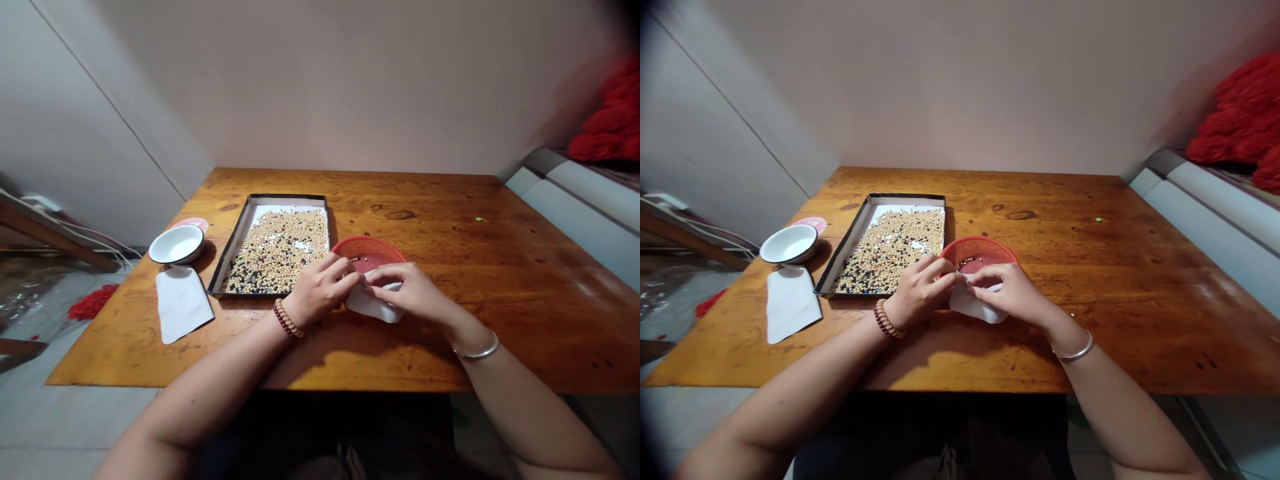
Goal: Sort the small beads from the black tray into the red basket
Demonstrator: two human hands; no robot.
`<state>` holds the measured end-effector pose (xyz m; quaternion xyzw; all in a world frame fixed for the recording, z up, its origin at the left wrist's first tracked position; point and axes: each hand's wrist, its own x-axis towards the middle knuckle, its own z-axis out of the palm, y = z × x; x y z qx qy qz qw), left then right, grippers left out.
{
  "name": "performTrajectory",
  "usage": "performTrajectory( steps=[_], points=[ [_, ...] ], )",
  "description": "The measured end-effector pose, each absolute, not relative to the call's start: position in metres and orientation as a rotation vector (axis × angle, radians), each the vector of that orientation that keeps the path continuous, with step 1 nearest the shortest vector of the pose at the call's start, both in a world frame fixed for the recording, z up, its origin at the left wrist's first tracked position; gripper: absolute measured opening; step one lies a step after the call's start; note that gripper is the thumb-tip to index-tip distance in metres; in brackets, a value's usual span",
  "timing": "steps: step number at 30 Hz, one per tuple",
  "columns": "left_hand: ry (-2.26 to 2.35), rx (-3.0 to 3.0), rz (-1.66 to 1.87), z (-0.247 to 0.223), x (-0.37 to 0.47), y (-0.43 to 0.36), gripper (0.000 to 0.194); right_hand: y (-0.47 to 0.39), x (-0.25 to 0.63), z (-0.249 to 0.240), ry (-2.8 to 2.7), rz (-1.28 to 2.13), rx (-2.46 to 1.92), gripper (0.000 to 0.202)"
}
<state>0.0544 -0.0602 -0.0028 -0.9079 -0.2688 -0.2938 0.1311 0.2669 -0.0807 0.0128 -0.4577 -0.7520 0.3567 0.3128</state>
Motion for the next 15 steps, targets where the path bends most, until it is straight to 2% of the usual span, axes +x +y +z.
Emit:
performTrajectory(
  steps=[4, 7, 9, 13, 15],
  points=[
    [-0.953, -2.579, -0.866, 0.003, 0.054, -0.054, 0.016, -0.076, 0.273, 0.012, -1.820, 0.942, -1.227, 0.020],
    [-1.333, -2.396, -0.881, 0.006, 0.043, -0.041, 0.018, -0.067, 0.289, 0.010, -1.543, 0.817, -1.255, 0.022],
    [-1.572, -2.263, -0.795, 0.006, 0.031, -0.030, 0.020, -0.060, 0.304, 0.011, -1.339, 0.611, -1.286, 0.025],
    [-1.812, -2.194, -0.501, -0.001, 0.005, -0.012, 0.023, -0.056, 0.327, 0.019, -1.117, -0.174, -1.340, 0.021],
    [-1.882, -2.259, -0.431, -0.003, -0.001, -0.007, 0.022, -0.057, 0.329, 0.022, -1.127, -0.416, -1.361, 0.019]
  ],
)
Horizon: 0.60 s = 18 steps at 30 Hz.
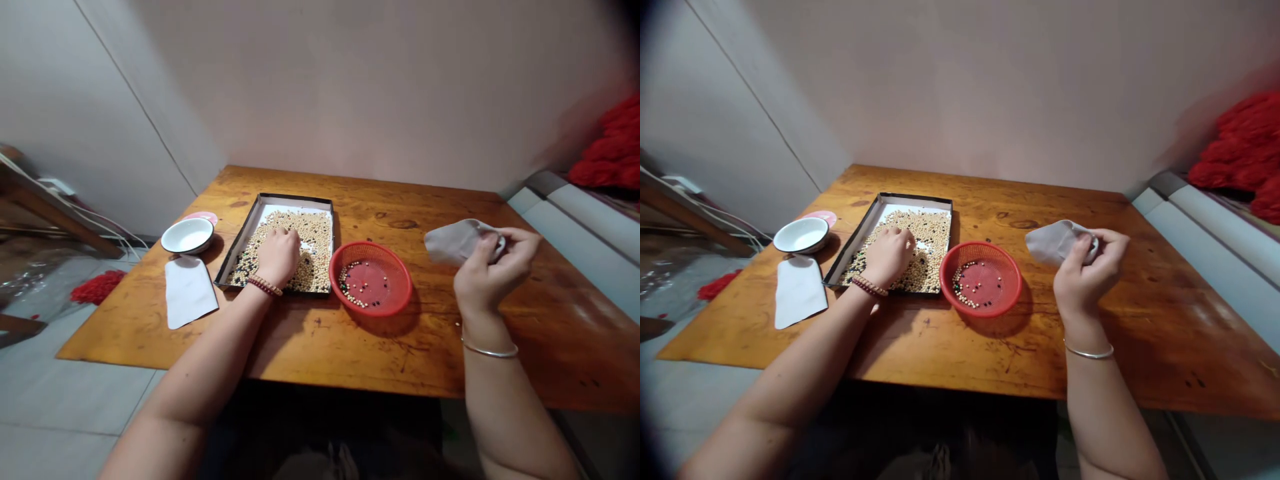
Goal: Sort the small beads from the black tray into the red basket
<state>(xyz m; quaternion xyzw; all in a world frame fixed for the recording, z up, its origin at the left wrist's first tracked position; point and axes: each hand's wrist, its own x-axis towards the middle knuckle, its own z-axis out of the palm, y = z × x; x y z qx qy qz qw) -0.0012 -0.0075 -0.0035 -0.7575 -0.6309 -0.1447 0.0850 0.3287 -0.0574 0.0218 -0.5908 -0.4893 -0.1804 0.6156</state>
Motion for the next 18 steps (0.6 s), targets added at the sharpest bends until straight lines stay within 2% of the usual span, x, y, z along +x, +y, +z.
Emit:
performTrajectory(
  steps=[9, 15, 18],
  points=[
    [-1.697, -2.555, -0.392, -0.010, 0.003, 0.000, 0.023, -0.057, 0.301, 0.006, -1.574, -0.284, -1.412, 0.017],
    [-1.666, -2.612, -0.367, -0.013, 0.003, 0.001, 0.023, -0.054, 0.318, -0.004, -1.349, -0.588, -1.463, 0.021],
    [-1.689, -2.624, -0.343, -0.014, 0.003, 0.002, 0.023, -0.056, 0.313, -0.005, -1.612, -0.580, -1.491, 0.019]
  ],
)
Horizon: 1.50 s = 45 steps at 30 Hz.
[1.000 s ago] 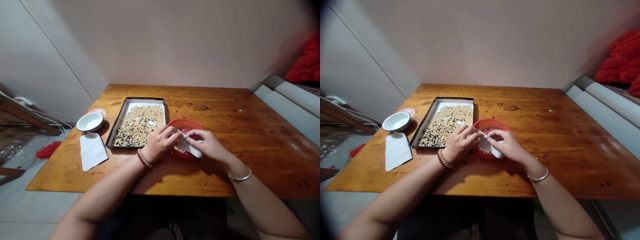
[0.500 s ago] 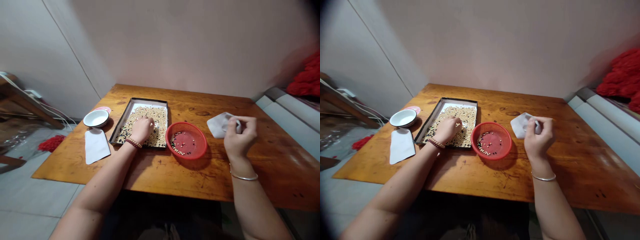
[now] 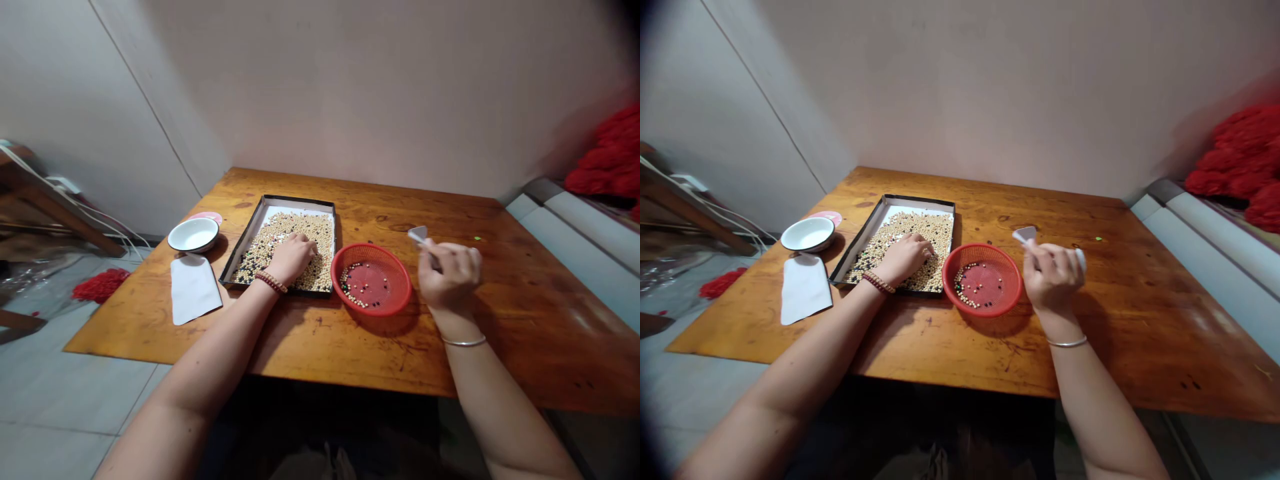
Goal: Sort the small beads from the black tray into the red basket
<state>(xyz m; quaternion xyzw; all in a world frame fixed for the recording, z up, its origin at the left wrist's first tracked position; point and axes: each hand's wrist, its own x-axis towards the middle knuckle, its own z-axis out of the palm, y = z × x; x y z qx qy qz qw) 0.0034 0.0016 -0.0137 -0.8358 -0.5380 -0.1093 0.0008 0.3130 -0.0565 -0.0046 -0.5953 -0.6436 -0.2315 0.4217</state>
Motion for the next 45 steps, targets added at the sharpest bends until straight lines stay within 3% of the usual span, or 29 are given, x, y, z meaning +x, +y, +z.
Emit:
performTrajectory(
  steps=[4, 21, 28, 45],
  points=[
    [-1.719, -2.595, -0.327, -0.014, 0.005, 0.000, 0.020, -0.061, 0.291, -0.005, -2.096, -0.270, -1.356, 0.018],
    [-1.559, -2.609, -0.254, -0.013, 0.009, -0.004, 0.020, -0.066, 0.266, -0.014, -2.143, 0.278, -1.338, 0.017],
    [-1.577, -2.592, -0.258, -0.017, 0.010, -0.003, 0.026, -0.065, 0.267, -0.013, -2.081, 0.334, -1.356, 0.017],
    [-1.529, -2.694, -0.329, -0.011, 0.010, -0.003, 0.016, -0.063, 0.268, -0.016, -1.946, 0.258, -1.370, 0.017]
  ],
)
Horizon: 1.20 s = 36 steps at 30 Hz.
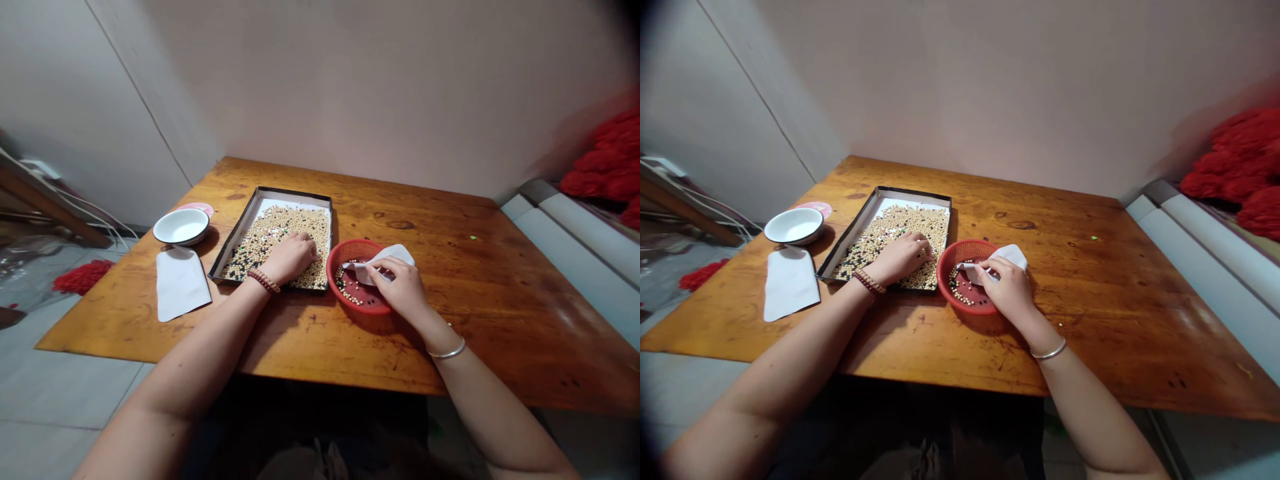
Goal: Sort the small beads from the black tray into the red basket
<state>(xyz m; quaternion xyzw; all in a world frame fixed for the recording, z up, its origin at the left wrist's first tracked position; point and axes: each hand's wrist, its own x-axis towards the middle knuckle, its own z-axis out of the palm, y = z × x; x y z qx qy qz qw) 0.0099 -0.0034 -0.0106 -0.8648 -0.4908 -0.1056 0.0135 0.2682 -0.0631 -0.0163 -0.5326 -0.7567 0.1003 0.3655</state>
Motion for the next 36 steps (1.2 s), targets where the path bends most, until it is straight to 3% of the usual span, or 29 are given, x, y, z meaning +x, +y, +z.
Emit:
performTrajectory(
  steps=[9, 22, 36],
  points=[
    [-1.097, -2.867, -1.113, 0.005, 0.041, -0.032, 0.014, -0.066, 0.270, -0.007, -1.827, 0.395, -1.305, 0.017],
    [-0.694, -2.758, -1.115, -0.009, 0.055, -0.051, 0.017, -0.067, 0.269, -0.002, -1.941, 0.861, -1.190, 0.023],
    [-0.751, -2.718, -1.055, -0.008, 0.056, -0.055, 0.025, -0.072, 0.264, 0.002, -1.949, 0.853, -1.206, 0.021]
  ],
)
